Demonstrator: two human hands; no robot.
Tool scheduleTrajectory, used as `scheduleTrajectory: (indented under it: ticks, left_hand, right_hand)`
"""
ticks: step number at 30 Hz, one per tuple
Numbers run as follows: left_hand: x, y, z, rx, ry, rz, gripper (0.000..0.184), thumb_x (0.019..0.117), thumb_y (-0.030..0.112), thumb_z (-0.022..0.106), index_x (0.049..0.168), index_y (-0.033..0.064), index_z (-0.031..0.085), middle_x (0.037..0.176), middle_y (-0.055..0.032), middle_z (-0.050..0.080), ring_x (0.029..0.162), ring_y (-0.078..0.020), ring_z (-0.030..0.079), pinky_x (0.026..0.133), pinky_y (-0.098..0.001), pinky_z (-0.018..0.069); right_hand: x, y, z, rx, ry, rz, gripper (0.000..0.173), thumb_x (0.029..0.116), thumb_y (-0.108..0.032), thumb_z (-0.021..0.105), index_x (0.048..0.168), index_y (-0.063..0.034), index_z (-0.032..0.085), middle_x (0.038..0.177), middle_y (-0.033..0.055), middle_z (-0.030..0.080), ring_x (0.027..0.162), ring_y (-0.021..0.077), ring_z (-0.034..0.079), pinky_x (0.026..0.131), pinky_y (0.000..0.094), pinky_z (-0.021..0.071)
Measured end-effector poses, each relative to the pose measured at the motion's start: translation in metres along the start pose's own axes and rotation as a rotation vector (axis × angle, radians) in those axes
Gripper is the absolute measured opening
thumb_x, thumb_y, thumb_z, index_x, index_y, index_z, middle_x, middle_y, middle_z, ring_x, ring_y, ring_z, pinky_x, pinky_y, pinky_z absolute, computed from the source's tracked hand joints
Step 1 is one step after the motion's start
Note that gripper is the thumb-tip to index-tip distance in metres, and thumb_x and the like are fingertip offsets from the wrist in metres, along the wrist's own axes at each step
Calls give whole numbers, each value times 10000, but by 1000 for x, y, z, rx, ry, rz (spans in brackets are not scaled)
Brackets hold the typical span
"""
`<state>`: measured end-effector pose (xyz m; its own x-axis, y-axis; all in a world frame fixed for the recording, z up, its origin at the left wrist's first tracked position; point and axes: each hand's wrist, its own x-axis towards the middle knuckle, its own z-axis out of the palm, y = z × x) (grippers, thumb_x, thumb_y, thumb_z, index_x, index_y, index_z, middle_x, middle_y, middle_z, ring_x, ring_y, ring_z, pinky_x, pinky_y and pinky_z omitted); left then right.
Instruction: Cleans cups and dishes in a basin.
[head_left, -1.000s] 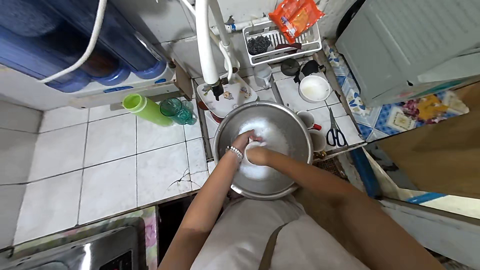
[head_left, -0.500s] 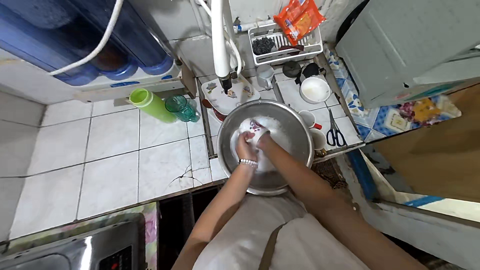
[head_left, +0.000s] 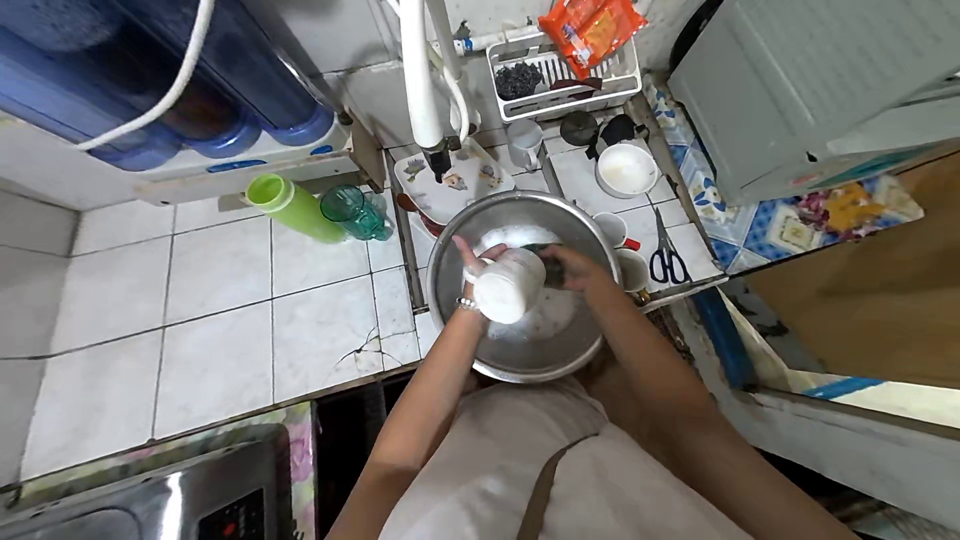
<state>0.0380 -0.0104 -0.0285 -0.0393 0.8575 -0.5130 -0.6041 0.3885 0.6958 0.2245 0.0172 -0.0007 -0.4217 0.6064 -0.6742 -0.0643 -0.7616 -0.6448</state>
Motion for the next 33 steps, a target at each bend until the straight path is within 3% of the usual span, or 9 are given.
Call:
scheduleTrajectory:
  ticks: [5,9,13,16,19,23,28,30,33]
  left_hand:
    - [-18,12,2,677,-80,263,761,1092,529,120,820,-4,590,661,-44,530,613,-105,519,642,-333,493]
    - [-30,21,13,897,-57,432,666,1101,488,283,742,17,587,613,-68,514,551,-147,509,569,-377,476]
    - [-29,22,16,383,-31,298,635,1116,463,169,692,129,502,551,72,497,493,4,488,513,-190,453]
    - [-31,36,21,-47,-87,161,658,1103,389,-14,946,100,556,713,60,638,662,18,624,659,-170,538]
    - [-26,29,26,-46,-18,238,721,1082,447,-35,842,136,569,671,81,676,638,22,647,649,-182,555]
    - [-45,9,-9,608,-118,290,373,1092,97,360,1371,-97,513,1256,-195,635,1126,-140,610,1024,-293,476]
    - [-73,26,-16,686,-78,194,297,1062,51,409,1178,-106,633,1019,-107,712,918,-81,675,895,-269,551]
    - [-78,34,-10,685,-167,251,389,1027,120,383,1258,-111,594,1123,-130,693,1011,-93,660,958,-285,525]
    - [-75,40,6,679,-253,182,416,830,128,743,1183,-43,608,949,-37,709,852,-49,677,818,-251,574]
  right_hand:
    - [-23,-7,23,-253,42,-143,815,1041,-664,80,1311,-79,579,1086,99,658,935,177,636,808,369,544]
    - [-21,-12,53,-699,187,-275,673,1126,-464,262,1136,82,655,1036,274,655,932,355,640,852,536,519]
    - [-23,-5,58,-562,270,-446,531,1112,-380,372,965,49,649,804,146,592,700,210,570,652,414,506]
    - [-24,9,76,-60,350,-416,506,1109,-440,323,1243,-28,583,1019,105,627,890,159,616,784,376,538]
    - [-21,7,88,124,428,-432,458,1114,-429,311,1121,-77,603,890,21,605,793,76,608,730,299,533]
    - [-18,-10,59,-46,437,-619,447,1114,-294,324,1043,22,632,852,33,625,776,57,605,769,298,538]
    - [-48,-52,48,-431,546,-804,428,1087,-215,380,727,-61,553,617,-44,500,574,16,522,611,242,491]
    - [-52,-50,55,-874,513,-981,476,1081,-206,420,747,50,643,646,125,604,643,218,629,652,422,519]
    - [-45,-46,77,-1224,368,-1022,473,1057,-231,423,786,49,692,722,218,682,764,406,713,678,614,515]
